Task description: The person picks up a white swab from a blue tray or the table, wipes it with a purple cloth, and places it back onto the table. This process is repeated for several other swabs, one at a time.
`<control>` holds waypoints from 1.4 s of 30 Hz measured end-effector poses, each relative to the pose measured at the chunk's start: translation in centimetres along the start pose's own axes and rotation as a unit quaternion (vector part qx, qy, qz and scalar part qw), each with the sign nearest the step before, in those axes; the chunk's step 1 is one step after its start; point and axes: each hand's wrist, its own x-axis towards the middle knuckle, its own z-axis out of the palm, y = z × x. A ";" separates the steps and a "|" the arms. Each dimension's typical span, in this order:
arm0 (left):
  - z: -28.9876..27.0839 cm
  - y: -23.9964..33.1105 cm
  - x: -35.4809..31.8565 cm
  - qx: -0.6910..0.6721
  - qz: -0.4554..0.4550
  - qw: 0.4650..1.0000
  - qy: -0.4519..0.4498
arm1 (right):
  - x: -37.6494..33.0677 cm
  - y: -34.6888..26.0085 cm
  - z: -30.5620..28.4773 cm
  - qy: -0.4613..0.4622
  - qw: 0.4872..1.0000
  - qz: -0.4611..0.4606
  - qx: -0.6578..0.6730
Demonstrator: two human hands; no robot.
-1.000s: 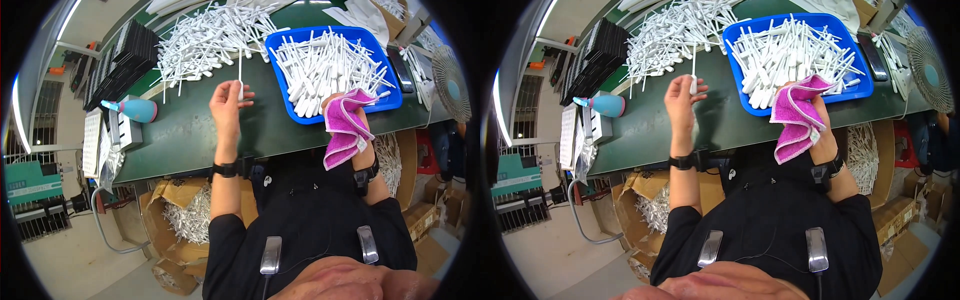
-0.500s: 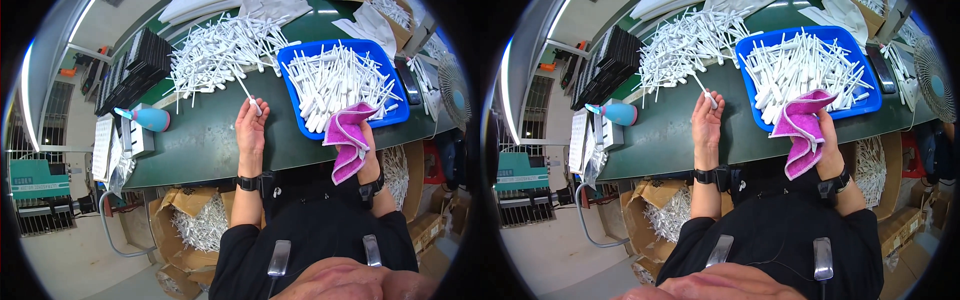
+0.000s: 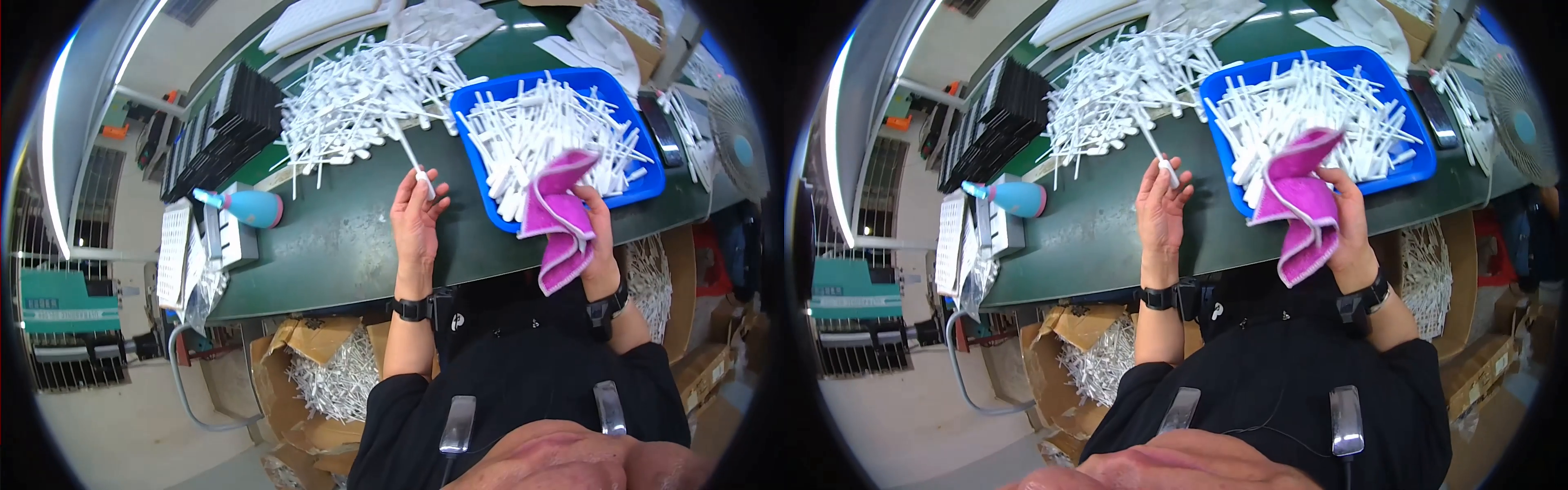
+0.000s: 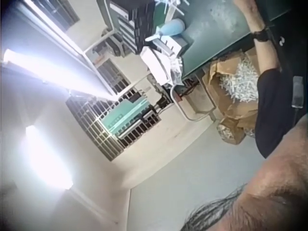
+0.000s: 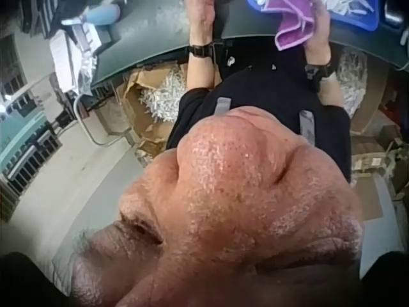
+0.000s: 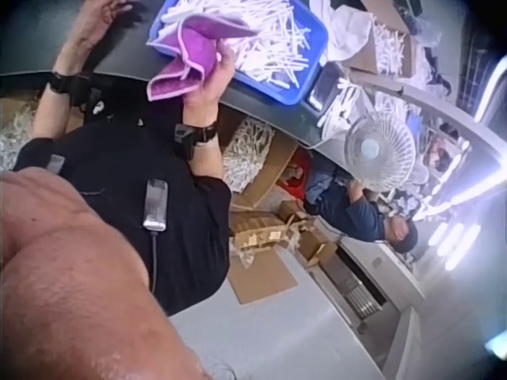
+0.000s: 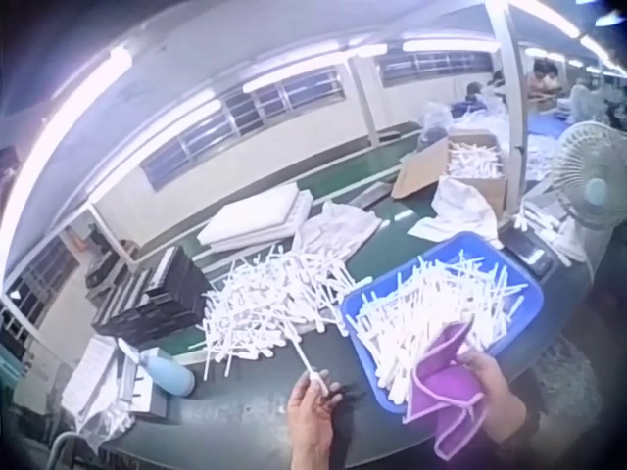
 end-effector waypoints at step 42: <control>9.3 -5.1 -7.1 0.662 0.378 0.632 -0.140 | 1.6 3.2 4.9 -0.005 0.888 -0.331 -0.320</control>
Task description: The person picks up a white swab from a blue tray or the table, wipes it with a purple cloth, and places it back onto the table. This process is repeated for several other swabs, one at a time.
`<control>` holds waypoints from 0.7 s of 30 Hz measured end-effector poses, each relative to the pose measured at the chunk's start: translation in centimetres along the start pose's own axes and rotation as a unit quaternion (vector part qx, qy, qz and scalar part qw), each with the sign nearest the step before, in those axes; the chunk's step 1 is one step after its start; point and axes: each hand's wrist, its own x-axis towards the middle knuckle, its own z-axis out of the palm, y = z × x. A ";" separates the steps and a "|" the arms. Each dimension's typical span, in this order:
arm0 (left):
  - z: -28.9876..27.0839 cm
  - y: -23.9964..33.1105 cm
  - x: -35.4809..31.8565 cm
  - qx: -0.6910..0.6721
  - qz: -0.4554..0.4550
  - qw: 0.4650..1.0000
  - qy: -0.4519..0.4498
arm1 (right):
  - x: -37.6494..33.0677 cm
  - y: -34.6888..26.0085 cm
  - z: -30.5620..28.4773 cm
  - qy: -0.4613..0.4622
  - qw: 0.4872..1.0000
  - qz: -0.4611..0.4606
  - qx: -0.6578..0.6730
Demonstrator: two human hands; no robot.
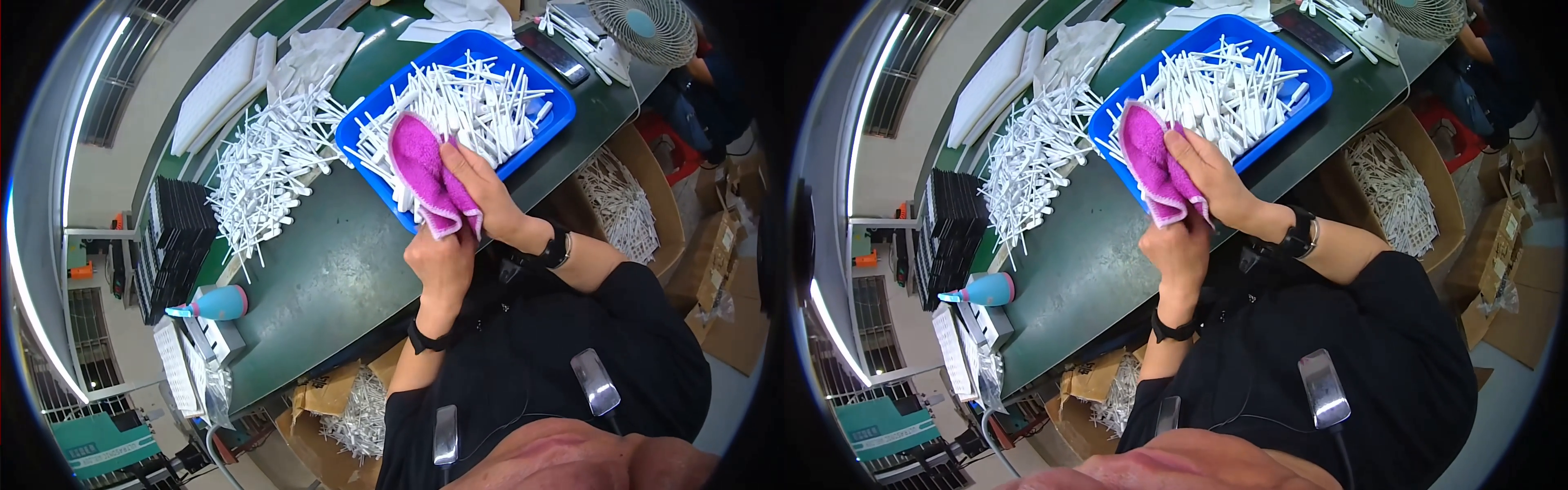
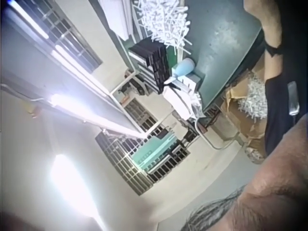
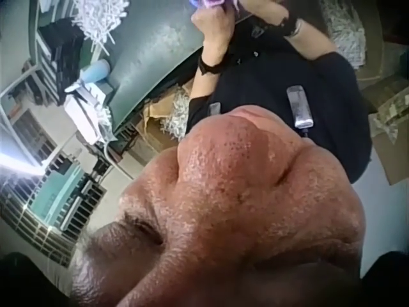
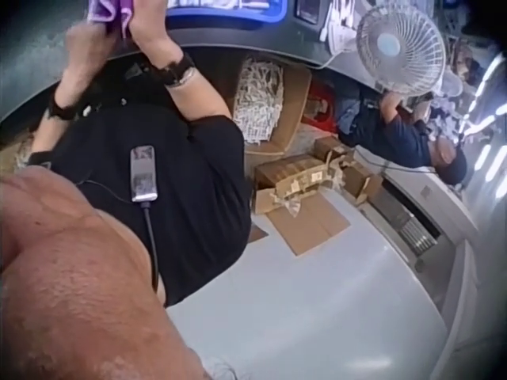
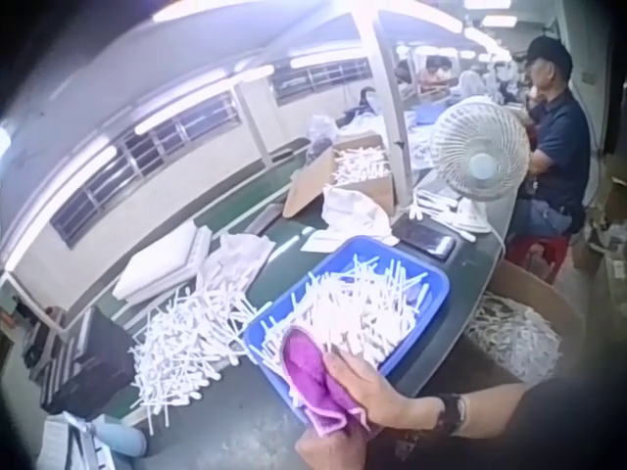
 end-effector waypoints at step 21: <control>-5.5 -3.6 6.4 -0.417 -0.243 0.866 0.130 | -2.1 -1.4 -2.2 -0.265 0.898 -0.003 -0.351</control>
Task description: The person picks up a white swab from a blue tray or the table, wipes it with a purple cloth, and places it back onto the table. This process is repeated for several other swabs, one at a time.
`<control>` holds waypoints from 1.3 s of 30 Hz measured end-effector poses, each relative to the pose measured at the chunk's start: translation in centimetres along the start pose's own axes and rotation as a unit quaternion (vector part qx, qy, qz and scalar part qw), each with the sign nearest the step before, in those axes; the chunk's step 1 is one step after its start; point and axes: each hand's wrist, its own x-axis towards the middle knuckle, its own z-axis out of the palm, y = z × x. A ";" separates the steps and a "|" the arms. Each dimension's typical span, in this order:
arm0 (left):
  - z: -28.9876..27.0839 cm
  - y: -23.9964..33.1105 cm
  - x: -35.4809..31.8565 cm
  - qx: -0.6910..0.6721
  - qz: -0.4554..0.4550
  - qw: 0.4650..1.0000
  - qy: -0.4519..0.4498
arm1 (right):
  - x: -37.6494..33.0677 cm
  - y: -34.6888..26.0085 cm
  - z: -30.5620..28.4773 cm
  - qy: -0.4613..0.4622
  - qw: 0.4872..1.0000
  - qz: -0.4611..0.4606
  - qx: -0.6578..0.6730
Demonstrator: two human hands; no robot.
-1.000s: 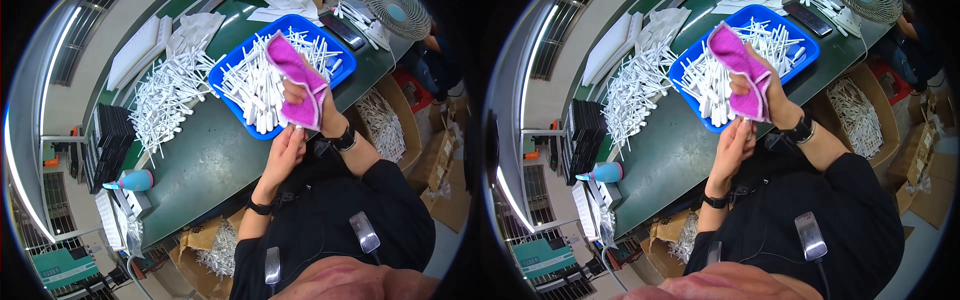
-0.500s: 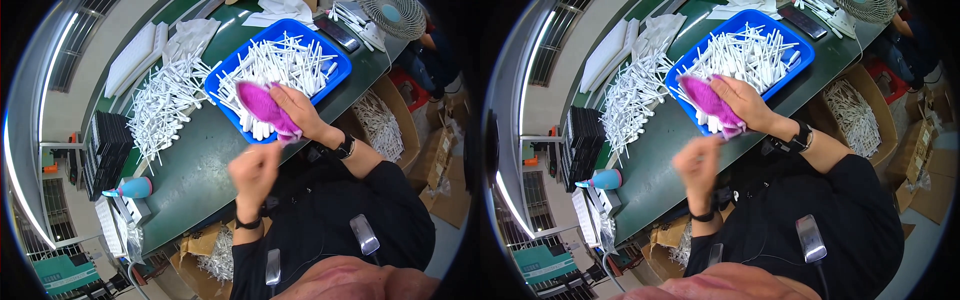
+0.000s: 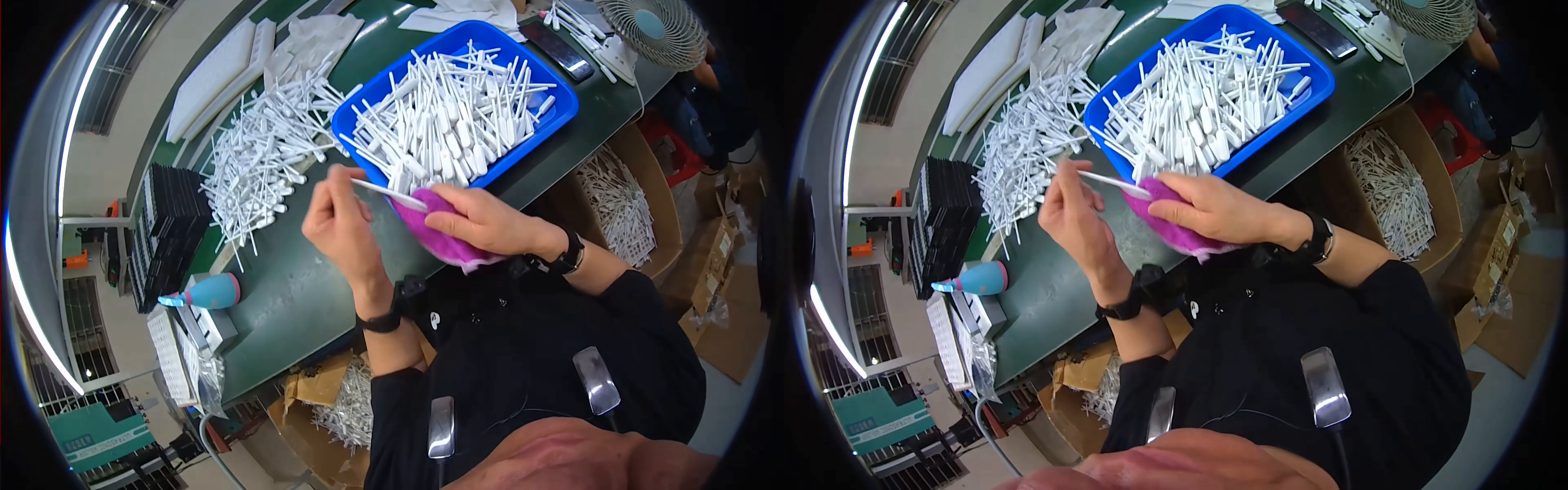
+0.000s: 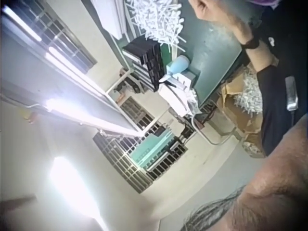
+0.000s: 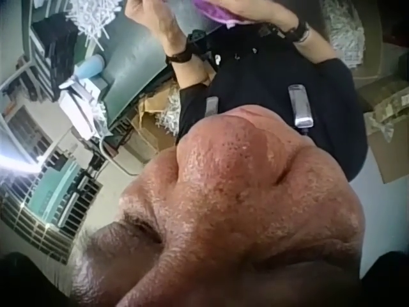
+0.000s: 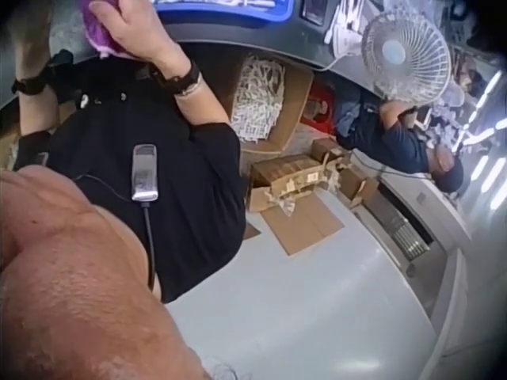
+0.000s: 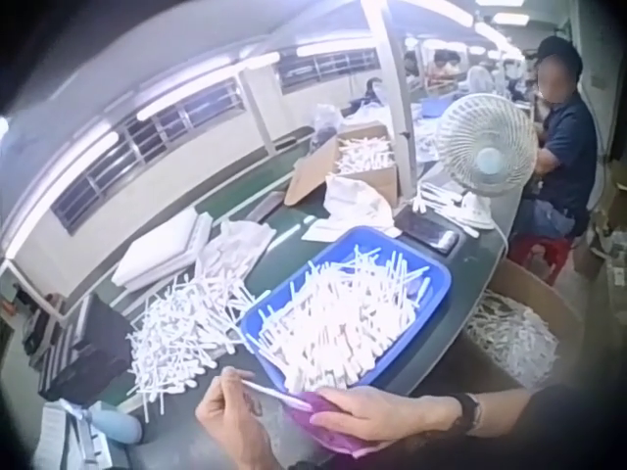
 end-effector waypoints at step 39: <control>20.0 -11.4 6.2 0.449 0.518 0.657 -0.313 | -7.1 -0.3 -5.8 -0.076 0.857 0.260 0.438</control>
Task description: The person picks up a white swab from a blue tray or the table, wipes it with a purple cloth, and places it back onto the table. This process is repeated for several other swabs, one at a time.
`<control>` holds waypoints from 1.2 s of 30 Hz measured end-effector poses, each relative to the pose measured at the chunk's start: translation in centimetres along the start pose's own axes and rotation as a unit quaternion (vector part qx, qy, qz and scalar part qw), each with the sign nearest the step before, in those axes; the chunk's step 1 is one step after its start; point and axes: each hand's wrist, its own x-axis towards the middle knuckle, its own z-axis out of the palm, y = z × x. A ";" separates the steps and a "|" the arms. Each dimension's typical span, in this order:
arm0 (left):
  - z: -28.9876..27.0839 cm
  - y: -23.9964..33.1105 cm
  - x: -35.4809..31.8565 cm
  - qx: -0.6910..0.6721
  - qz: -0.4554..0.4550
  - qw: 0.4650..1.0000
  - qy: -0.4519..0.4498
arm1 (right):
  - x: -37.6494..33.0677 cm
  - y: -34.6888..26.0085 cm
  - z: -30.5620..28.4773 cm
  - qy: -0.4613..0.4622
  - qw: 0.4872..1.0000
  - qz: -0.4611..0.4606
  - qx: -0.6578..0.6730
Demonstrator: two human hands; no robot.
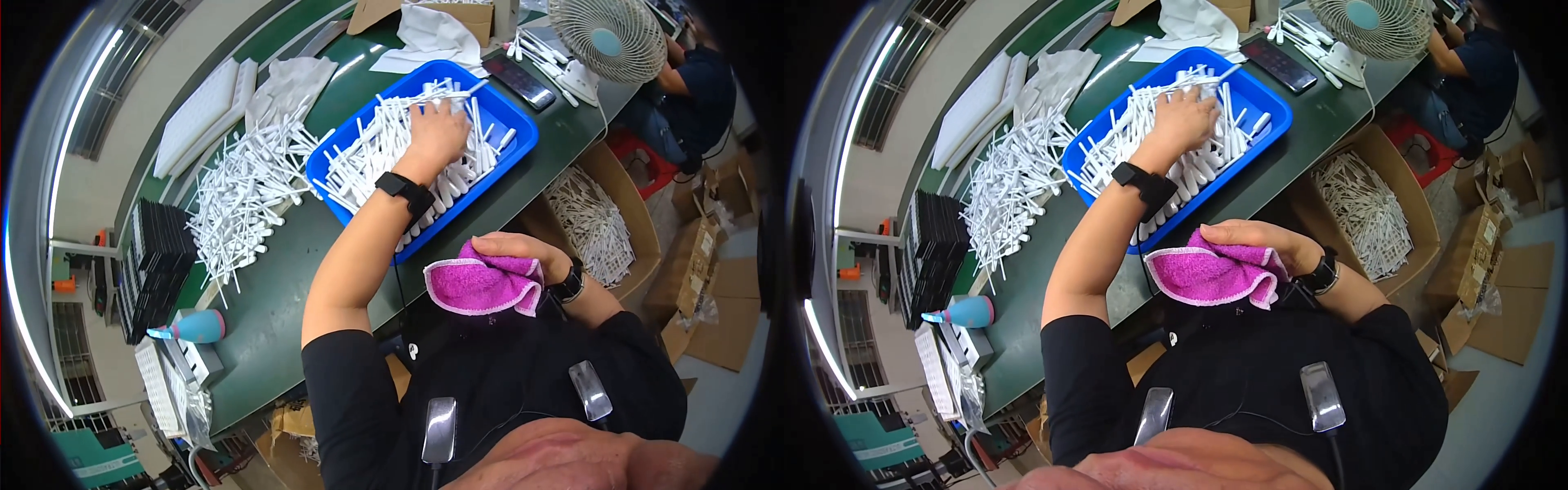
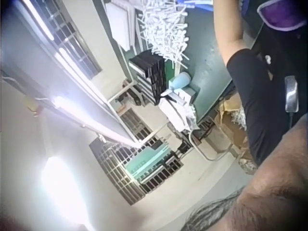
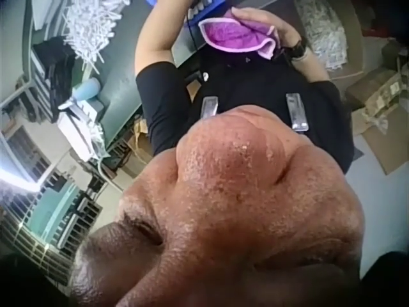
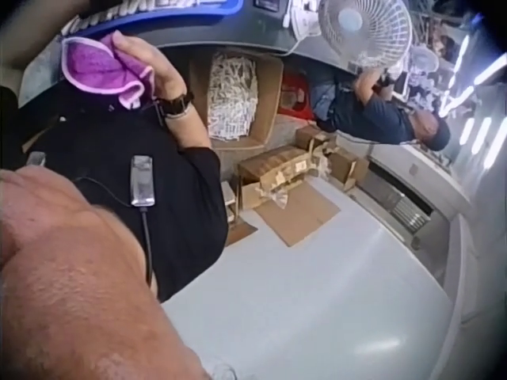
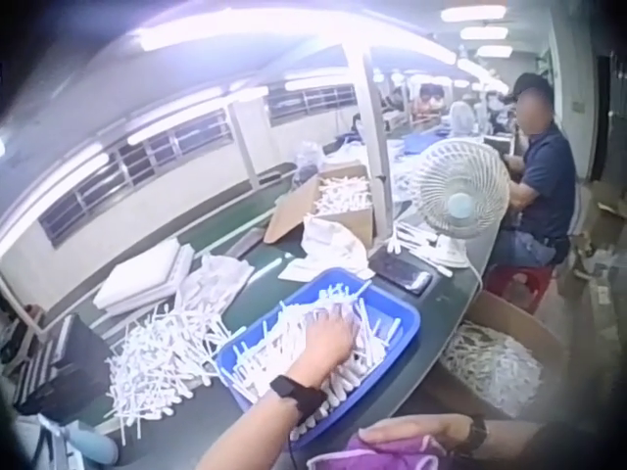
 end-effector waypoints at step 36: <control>-1.3 -1.3 5.0 -0.200 -0.154 0.964 -0.083 | -1.9 1.5 -2.1 0.106 0.986 -0.018 0.130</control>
